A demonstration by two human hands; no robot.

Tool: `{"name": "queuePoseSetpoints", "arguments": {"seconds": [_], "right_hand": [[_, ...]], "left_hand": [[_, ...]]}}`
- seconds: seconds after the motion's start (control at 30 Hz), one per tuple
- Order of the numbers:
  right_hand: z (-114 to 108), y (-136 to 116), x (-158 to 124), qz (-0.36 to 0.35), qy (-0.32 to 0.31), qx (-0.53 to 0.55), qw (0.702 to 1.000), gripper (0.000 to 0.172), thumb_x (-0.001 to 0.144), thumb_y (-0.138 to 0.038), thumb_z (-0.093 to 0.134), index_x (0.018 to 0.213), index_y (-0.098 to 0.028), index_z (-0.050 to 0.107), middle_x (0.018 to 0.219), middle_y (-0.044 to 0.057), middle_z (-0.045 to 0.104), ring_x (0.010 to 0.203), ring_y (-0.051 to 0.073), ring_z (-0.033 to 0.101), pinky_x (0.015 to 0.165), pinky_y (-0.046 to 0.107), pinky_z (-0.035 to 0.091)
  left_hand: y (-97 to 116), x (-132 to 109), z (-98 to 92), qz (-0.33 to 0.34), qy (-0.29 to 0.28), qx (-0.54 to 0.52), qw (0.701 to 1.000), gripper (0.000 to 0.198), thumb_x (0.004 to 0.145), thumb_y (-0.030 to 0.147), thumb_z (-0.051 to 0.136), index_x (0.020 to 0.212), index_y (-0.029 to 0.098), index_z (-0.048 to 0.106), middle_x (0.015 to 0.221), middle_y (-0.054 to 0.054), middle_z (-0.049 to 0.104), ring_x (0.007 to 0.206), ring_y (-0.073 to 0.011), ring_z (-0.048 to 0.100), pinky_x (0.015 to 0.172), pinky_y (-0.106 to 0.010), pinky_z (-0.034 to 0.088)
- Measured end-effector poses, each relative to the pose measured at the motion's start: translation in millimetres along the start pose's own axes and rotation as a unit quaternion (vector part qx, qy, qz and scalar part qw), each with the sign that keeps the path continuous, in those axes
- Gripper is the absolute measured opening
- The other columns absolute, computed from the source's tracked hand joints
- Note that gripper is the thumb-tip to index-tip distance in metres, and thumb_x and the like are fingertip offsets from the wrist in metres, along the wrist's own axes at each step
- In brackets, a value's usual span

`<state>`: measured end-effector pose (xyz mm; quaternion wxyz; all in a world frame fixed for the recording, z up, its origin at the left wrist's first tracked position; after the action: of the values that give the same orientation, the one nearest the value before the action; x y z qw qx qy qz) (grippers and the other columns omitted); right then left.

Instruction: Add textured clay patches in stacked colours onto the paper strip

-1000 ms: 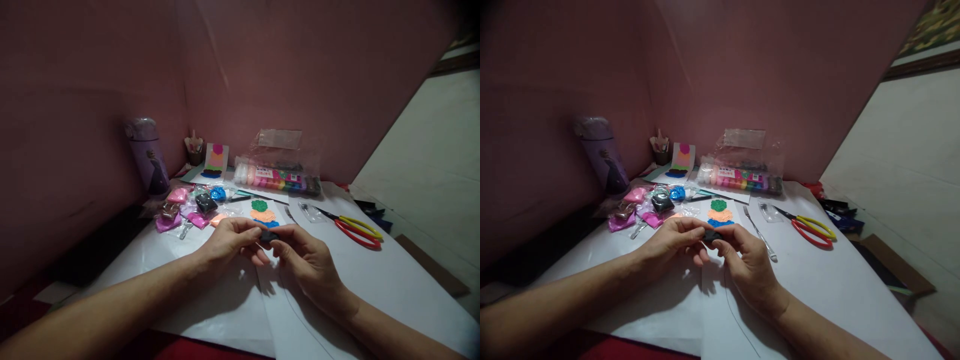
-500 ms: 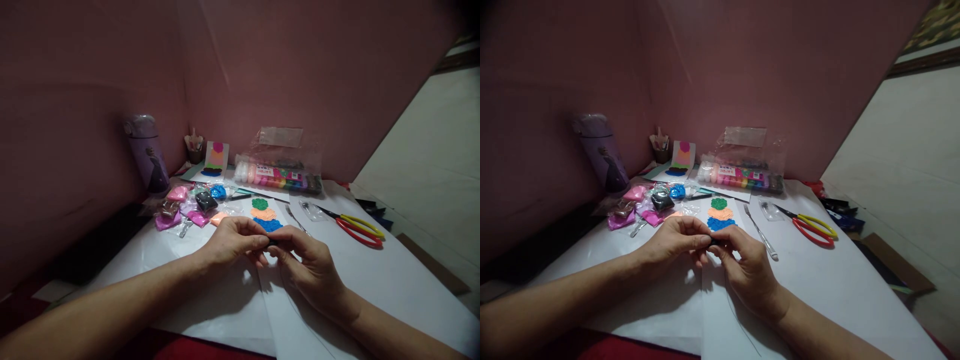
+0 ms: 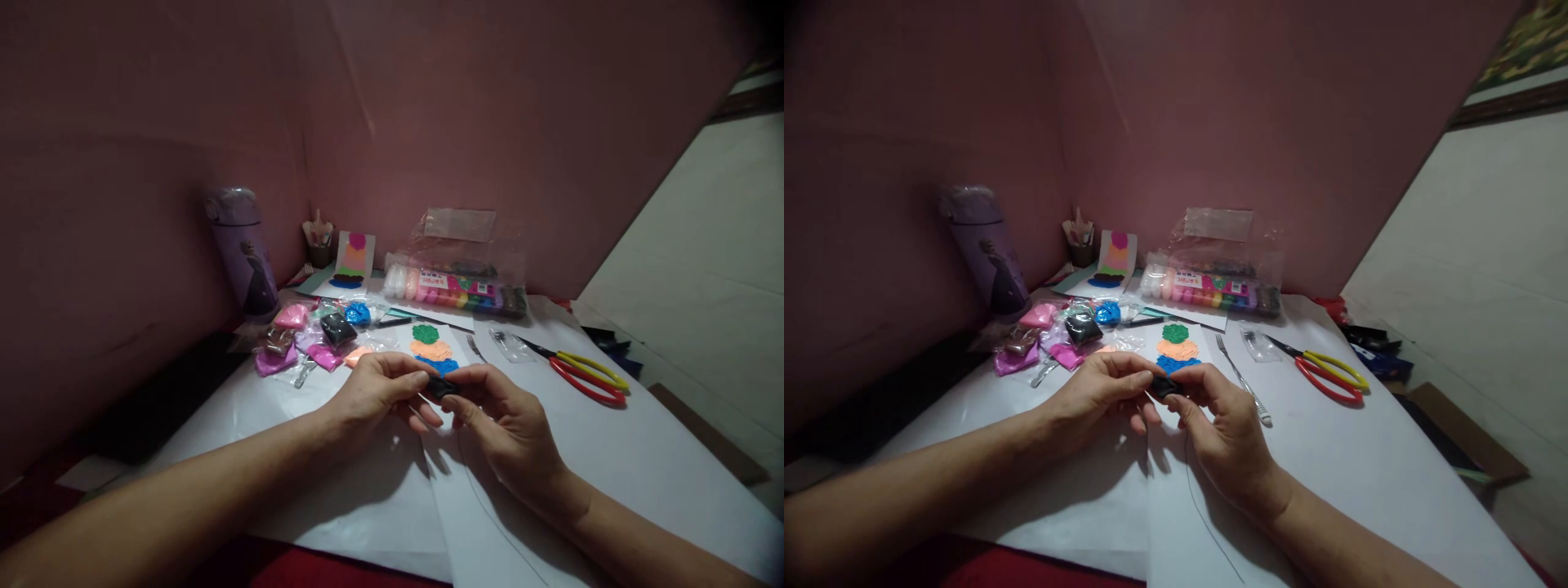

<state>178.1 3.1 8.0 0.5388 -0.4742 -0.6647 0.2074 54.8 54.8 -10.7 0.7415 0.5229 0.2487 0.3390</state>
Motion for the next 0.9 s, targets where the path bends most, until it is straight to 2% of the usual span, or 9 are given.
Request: {"name": "queuePoseSetpoints", "arguments": {"seconds": [0.17,0.3,0.57,0.8,0.9], "right_hand": [[1.6,-3.5,-0.8,-0.015,-0.014,-0.012,1.0,0.012,0.08,-0.015,0.062,0.091,-0.022,0.06,0.077,0.0,0.066,0.065,0.014,0.064,0.06,0.026,0.053],[2.2,-8.6,-2.5,-0.043,-0.025,-0.03,0.998,0.016,0.081,-0.014,0.061,0.093,-0.023,0.059,0.078,-0.001,0.066,0.066,0.014,0.065,0.063,0.026,0.054],[4.4,-12.0,-2.6,-0.056,-0.041,-0.082,0.994,0.015,0.081,-0.014,0.06,0.094,-0.021,0.06,0.082,0.001,0.066,0.067,0.015,0.062,0.064,0.028,0.051],[-0.8,-8.4,-0.5,-0.03,-0.012,-0.055,0.998,0.011,0.084,-0.015,0.056,0.091,-0.02,0.062,0.08,0.003,0.066,0.067,0.016,0.062,0.063,0.029,0.051],[-0.1,-11.7,-0.1,-0.047,-0.015,-0.055,0.997,0.01,0.084,-0.014,0.056,0.089,-0.02,0.062,0.081,0.004,0.066,0.07,0.017,0.063,0.065,0.03,0.052]], "left_hand": [[-3.3,-1.3,1.5,-0.027,-0.01,-0.006,1.0,0.025,0.066,0.025,0.075,0.082,0.01,0.062,0.069,-0.005,0.066,0.057,-0.0145,0.064,0.05,-0.023,0.052],[-4.9,-2.2,3.0,-0.042,-0.001,0.026,0.999,0.027,0.063,0.023,0.077,0.081,0.011,0.061,0.061,-0.003,0.065,0.052,-0.0141,0.063,0.05,-0.024,0.051],[4.9,-1.8,-0.9,-0.01,0.062,0.098,0.993,0.022,0.061,0.02,0.076,0.07,0.01,0.059,0.052,0.0,0.06,0.042,-0.0095,0.056,0.043,-0.018,0.042],[0.7,-2.0,1.4,-0.004,0.032,0.02,0.999,0.027,0.076,0.033,0.066,0.086,0.01,0.06,0.065,-0.003,0.064,0.05,-0.0117,0.062,0.048,-0.021,0.05],[-3.6,-1.7,1.9,-0.031,0.015,0.016,0.999,0.026,0.076,0.032,0.067,0.083,0.008,0.061,0.07,-0.006,0.065,0.053,-0.0117,0.063,0.048,-0.02,0.05]]}}
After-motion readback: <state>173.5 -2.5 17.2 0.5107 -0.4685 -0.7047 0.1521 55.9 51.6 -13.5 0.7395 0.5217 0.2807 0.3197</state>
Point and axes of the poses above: each hand's wrist, its own x-axis towards the middle knuckle, its own z-axis out of the palm, y = z × x, the point moved 7 cm from there along x, towards the middle knuckle
